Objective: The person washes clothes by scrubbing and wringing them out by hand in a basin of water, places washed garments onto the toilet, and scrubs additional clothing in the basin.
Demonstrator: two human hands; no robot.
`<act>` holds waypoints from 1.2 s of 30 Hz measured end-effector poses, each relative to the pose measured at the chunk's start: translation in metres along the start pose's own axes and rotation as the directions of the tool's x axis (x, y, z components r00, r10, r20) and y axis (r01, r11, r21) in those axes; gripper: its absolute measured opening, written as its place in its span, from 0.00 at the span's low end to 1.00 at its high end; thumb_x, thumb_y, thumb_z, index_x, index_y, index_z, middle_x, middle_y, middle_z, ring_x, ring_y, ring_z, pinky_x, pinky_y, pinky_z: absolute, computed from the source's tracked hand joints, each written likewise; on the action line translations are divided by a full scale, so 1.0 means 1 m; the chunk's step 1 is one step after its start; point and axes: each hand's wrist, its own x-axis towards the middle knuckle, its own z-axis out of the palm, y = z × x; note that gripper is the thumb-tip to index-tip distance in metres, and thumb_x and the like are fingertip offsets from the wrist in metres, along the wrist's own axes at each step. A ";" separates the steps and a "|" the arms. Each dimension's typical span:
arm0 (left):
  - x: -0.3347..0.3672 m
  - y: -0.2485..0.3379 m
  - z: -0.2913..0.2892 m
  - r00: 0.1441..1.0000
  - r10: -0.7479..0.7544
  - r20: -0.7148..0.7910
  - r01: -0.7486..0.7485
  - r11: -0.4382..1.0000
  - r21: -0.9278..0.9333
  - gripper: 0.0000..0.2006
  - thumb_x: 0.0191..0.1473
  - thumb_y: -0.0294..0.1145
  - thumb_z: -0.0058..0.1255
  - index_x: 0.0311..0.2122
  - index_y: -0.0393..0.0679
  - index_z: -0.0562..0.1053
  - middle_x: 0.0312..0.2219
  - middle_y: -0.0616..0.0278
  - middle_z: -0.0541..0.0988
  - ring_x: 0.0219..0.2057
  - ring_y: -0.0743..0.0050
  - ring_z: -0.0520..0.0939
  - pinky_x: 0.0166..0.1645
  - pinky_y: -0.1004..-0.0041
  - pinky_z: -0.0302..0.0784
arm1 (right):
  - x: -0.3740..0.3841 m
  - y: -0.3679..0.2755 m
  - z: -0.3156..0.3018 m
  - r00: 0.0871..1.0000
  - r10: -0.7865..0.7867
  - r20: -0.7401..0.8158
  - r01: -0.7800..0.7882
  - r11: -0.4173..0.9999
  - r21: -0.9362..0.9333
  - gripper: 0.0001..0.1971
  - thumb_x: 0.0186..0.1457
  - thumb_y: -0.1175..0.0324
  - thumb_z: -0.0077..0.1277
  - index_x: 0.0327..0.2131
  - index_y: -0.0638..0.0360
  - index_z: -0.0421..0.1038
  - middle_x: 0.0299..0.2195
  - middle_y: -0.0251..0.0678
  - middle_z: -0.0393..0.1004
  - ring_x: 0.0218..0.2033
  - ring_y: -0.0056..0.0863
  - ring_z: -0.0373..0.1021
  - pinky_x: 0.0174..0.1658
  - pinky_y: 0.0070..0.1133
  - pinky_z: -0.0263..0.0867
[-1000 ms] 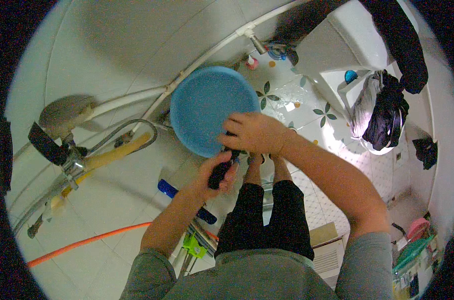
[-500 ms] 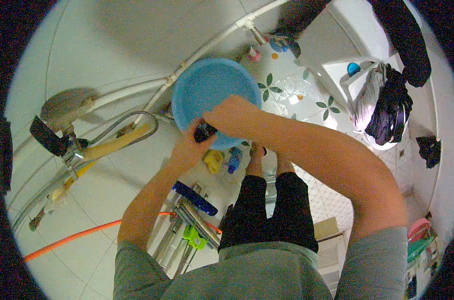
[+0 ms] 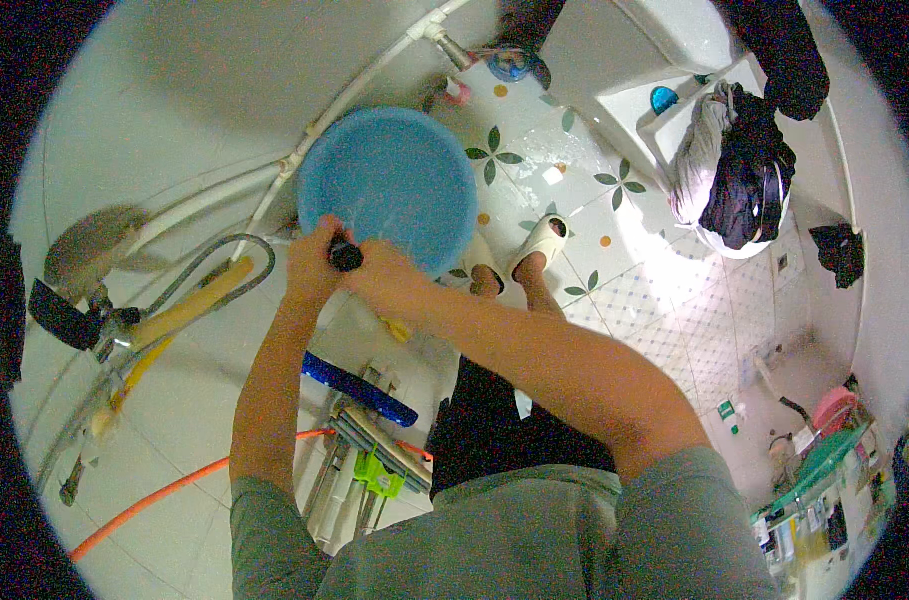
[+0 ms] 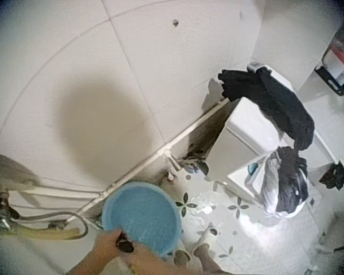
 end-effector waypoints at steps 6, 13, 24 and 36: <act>0.002 0.007 -0.002 0.998 0.068 -0.015 -0.069 0.997 -0.020 0.10 0.46 0.32 0.57 0.32 0.46 0.67 0.22 0.58 0.78 0.25 0.53 0.81 0.28 0.62 0.73 | -0.008 0.000 0.001 0.978 0.196 0.073 -0.209 0.916 0.342 0.11 0.50 0.68 0.56 0.34 0.62 0.68 0.19 0.29 0.66 0.15 0.16 0.60 0.17 0.18 0.52; 0.001 0.009 -0.003 0.992 0.127 -0.015 -0.126 0.989 0.080 0.14 0.44 0.31 0.59 0.37 0.45 0.69 0.29 0.55 0.77 0.31 0.50 0.80 0.32 0.60 0.73 | -0.020 0.004 -0.015 0.995 -0.088 -0.040 0.086 0.995 -0.057 0.17 0.49 0.60 0.58 0.34 0.63 0.67 0.24 0.40 0.71 0.22 0.34 0.69 0.24 0.28 0.62; -0.099 0.139 -0.004 0.980 0.170 0.102 -0.117 0.911 -0.396 0.24 0.52 0.34 0.52 0.55 0.43 0.66 0.46 0.48 0.72 0.48 0.49 0.73 0.51 0.61 0.69 | -0.174 0.056 -0.126 0.873 -0.100 -0.478 -0.093 0.927 -0.364 0.28 0.51 0.48 0.53 0.46 0.62 0.66 0.27 0.44 0.76 0.29 0.38 0.75 0.31 0.31 0.69; -0.149 0.123 -0.024 0.938 0.168 0.302 -0.010 0.888 -0.460 0.21 0.54 0.36 0.51 0.53 0.43 0.67 0.41 0.51 0.78 0.40 0.54 0.80 0.44 0.64 0.74 | -0.371 0.169 -0.117 0.592 0.364 -0.719 -0.229 0.931 0.283 0.24 0.57 0.43 0.47 0.35 0.59 0.67 0.14 0.31 0.66 0.13 0.22 0.63 0.17 0.19 0.57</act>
